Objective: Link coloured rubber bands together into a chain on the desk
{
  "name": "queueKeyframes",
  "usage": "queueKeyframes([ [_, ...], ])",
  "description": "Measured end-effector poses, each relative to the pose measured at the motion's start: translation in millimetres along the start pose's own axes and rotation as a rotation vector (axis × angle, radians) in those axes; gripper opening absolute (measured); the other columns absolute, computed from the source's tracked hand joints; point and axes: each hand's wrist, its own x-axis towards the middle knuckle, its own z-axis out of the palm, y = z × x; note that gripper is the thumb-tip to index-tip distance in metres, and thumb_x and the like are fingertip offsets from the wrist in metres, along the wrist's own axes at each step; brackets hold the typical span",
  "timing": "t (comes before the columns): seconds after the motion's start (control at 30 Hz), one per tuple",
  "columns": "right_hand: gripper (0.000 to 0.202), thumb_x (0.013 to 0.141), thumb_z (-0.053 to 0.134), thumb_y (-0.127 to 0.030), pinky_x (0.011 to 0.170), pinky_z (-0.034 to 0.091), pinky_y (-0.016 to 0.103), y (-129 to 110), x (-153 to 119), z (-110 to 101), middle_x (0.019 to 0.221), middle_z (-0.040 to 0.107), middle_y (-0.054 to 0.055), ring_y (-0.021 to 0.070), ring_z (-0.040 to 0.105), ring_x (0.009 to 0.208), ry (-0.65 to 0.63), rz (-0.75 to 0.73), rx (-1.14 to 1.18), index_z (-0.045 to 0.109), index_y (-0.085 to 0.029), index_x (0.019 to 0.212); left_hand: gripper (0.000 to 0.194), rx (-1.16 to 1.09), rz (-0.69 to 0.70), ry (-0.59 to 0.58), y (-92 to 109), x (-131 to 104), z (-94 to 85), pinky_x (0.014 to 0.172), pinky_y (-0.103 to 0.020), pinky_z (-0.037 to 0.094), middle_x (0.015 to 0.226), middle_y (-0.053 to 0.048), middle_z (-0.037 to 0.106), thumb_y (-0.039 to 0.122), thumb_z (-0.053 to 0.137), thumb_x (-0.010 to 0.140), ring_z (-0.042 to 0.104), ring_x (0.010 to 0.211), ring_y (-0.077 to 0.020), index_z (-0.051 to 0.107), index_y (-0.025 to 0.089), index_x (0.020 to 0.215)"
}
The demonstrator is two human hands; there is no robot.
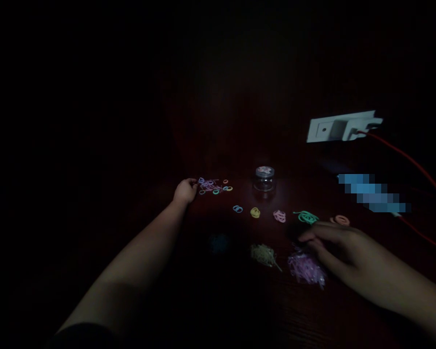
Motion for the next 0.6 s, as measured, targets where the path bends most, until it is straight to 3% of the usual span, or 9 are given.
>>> queueKeyframes([
  [0.1,0.020,0.087,0.052,-0.047,0.084,0.053,0.041,5.5,-1.9,1.6,0.098,0.070,0.006,0.0258,0.066,0.090,0.023,0.006,-0.023,0.065,-0.039,0.098,0.034,0.001,0.008,-0.005,1.0,13.8,3.3,0.093,-0.028,0.044,0.116,-0.011,0.067,0.033,0.055,0.086,0.062,0.105,-0.0213,0.066,0.019,0.115],
  [0.3,0.017,0.085,0.054,-0.045,0.088,0.051,0.041,13.2,-3.6,4.0,0.098,0.069,0.004,0.0262,0.066,0.092,0.065,-0.017,-0.036,0.064,-0.045,0.099,0.021,0.017,-0.021,-0.035,3.1,26.3,5.4,0.087,-0.027,0.046,0.100,-0.008,0.073,0.032,0.062,0.080,0.065,0.094,-0.0199,0.073,0.022,0.096],
  [0.6,0.026,0.089,0.047,-0.048,0.080,0.051,0.037,-9.5,1.5,-5.2,0.088,0.069,0.006,0.0219,0.065,0.079,0.042,-0.004,-0.008,0.066,-0.031,0.089,0.023,0.003,-0.040,-0.020,2.1,17.6,-1.9,0.084,-0.029,0.047,0.094,-0.012,0.073,0.033,0.056,0.085,0.066,0.090,-0.0222,0.073,0.020,0.093],
])
